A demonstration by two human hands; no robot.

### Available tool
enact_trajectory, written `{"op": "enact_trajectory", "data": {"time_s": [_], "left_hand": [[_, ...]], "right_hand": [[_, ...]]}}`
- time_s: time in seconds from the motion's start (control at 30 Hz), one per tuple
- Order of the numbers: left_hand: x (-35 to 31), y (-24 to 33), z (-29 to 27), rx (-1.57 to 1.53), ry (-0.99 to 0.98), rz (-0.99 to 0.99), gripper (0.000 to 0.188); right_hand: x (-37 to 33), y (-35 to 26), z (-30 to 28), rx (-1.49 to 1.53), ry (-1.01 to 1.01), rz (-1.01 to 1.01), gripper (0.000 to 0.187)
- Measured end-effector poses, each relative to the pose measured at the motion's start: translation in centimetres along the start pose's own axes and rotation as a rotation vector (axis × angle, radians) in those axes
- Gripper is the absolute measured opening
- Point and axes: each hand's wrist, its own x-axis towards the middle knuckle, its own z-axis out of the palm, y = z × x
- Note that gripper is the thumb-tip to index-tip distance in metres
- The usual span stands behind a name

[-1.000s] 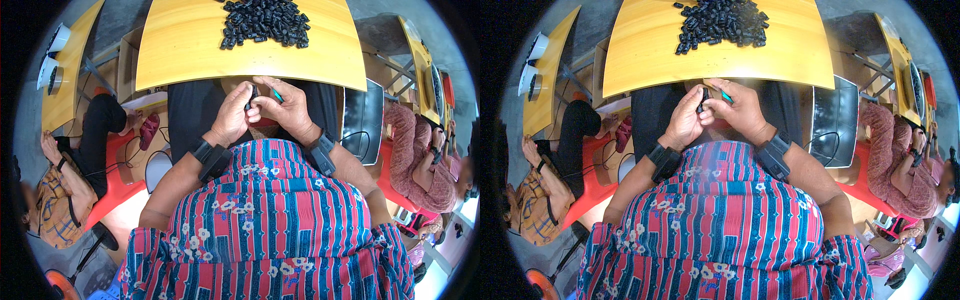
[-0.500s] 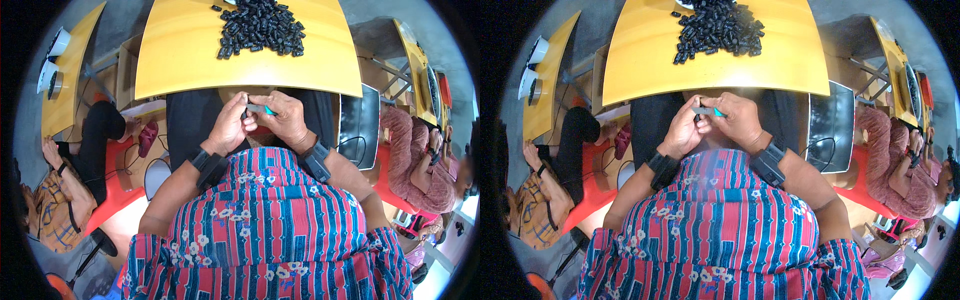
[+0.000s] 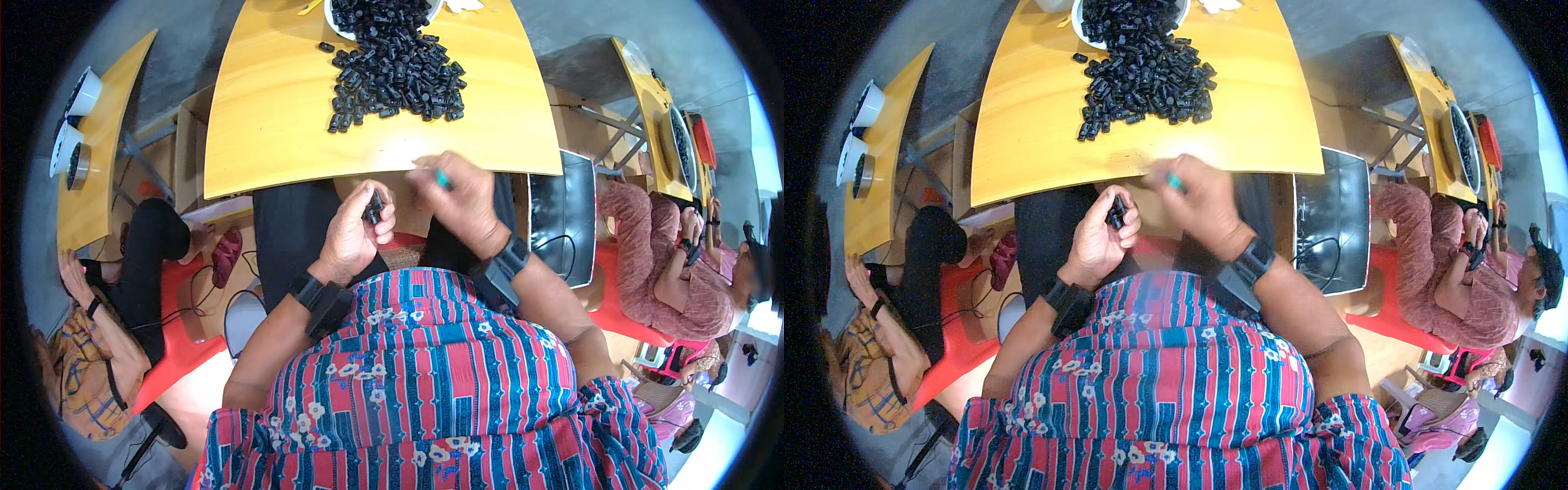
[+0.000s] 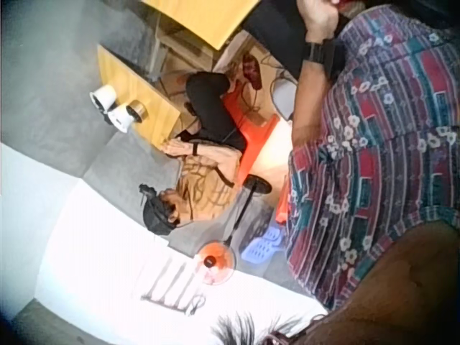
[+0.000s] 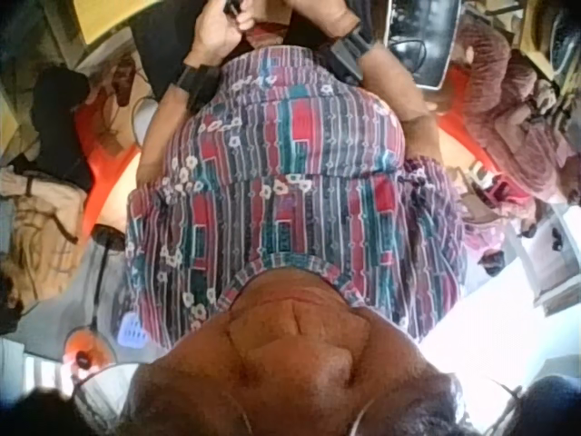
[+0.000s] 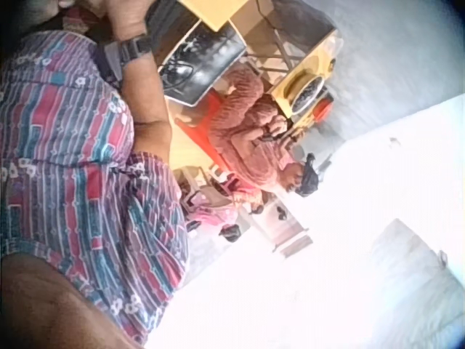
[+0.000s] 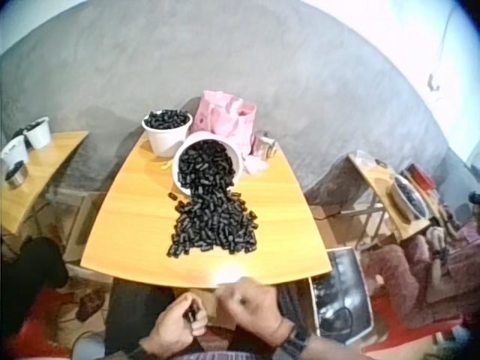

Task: Manually trimming or finishing small black rubber/plastic components using a small blade or tool.

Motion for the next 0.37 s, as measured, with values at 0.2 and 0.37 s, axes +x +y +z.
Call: {"op": "enact_trajectory", "data": {"time_s": [0.2, 0.37], "left_hand": [[0.2, 0.0, 0.0, -0.057, 0.002, -0.038, 0.024], [0.4, 0.1, -0.4, -0.02, 0.029, -0.104, 0.027]], "right_hand": [[4.6, 4.9, -3.4, -0.294, 0.029, 0.275, 0.018], [4.9, 6.3, -3.2, -0.32, -0.008, 0.301, 0.019]]}}
